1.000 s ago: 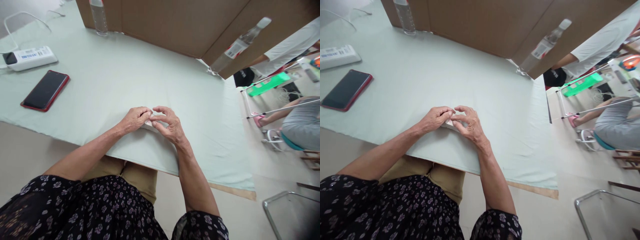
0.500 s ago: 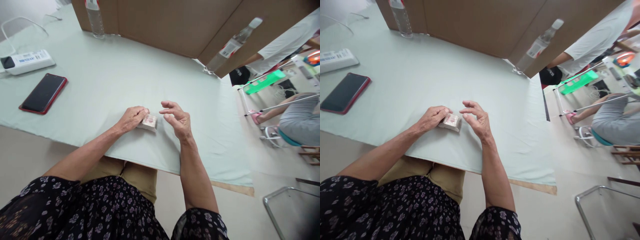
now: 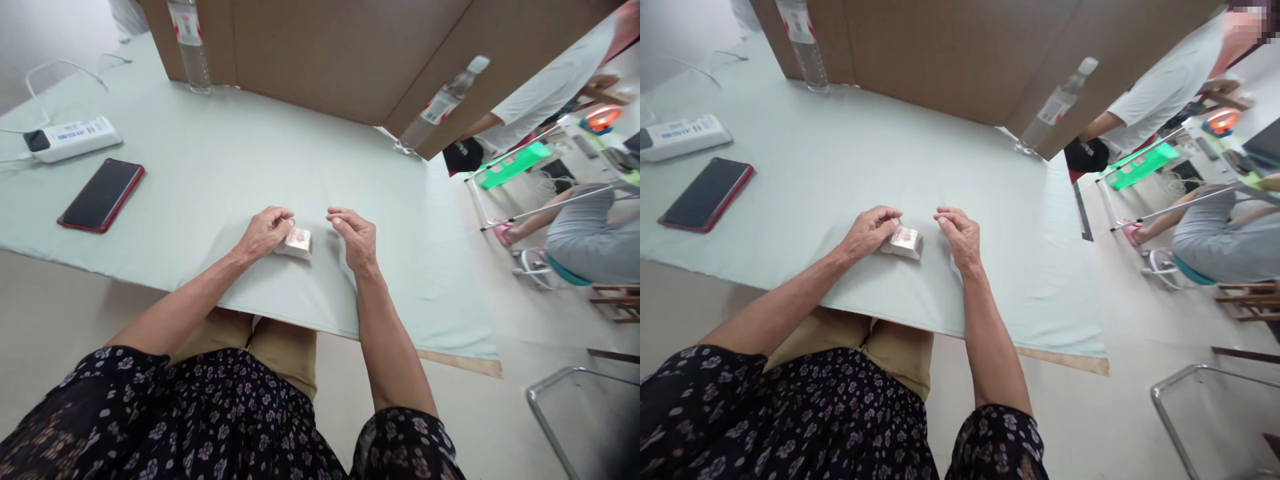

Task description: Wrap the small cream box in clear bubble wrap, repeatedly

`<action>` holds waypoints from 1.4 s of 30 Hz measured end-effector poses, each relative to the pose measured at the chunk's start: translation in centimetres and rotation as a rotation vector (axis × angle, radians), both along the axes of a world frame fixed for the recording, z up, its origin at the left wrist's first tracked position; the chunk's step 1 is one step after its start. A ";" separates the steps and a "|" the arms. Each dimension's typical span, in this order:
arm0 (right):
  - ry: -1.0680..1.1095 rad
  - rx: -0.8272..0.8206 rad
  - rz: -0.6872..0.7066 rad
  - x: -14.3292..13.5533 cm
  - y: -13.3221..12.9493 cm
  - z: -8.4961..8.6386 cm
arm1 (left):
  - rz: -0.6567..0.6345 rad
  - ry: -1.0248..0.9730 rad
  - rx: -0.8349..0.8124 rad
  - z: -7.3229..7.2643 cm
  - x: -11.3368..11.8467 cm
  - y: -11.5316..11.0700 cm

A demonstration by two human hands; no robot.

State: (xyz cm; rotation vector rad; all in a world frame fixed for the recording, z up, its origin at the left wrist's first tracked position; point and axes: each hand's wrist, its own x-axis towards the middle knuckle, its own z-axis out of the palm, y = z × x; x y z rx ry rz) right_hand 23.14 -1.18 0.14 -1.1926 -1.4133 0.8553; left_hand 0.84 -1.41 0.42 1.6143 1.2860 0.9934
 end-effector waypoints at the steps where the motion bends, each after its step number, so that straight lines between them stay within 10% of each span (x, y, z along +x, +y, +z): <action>1: -0.004 -0.018 -0.045 0.2 -0.3 -0.1 | 0.028 0.004 0.013 0.3 -0.3 -0.3; 7: -0.252 -0.075 -0.122 1.6 -6.2 -1.4 | 0.070 0.266 0.165 1.2 -5.3 -3.7; 14: -0.567 0.064 -0.235 1.0 -10.2 -3.5 | 0.174 0.553 0.317 -2.4 -10.6 -6.4; 42: -0.652 0.133 -0.289 1.1 -8.9 -4.5 | 0.165 0.507 0.326 -3.3 -10.7 -5.7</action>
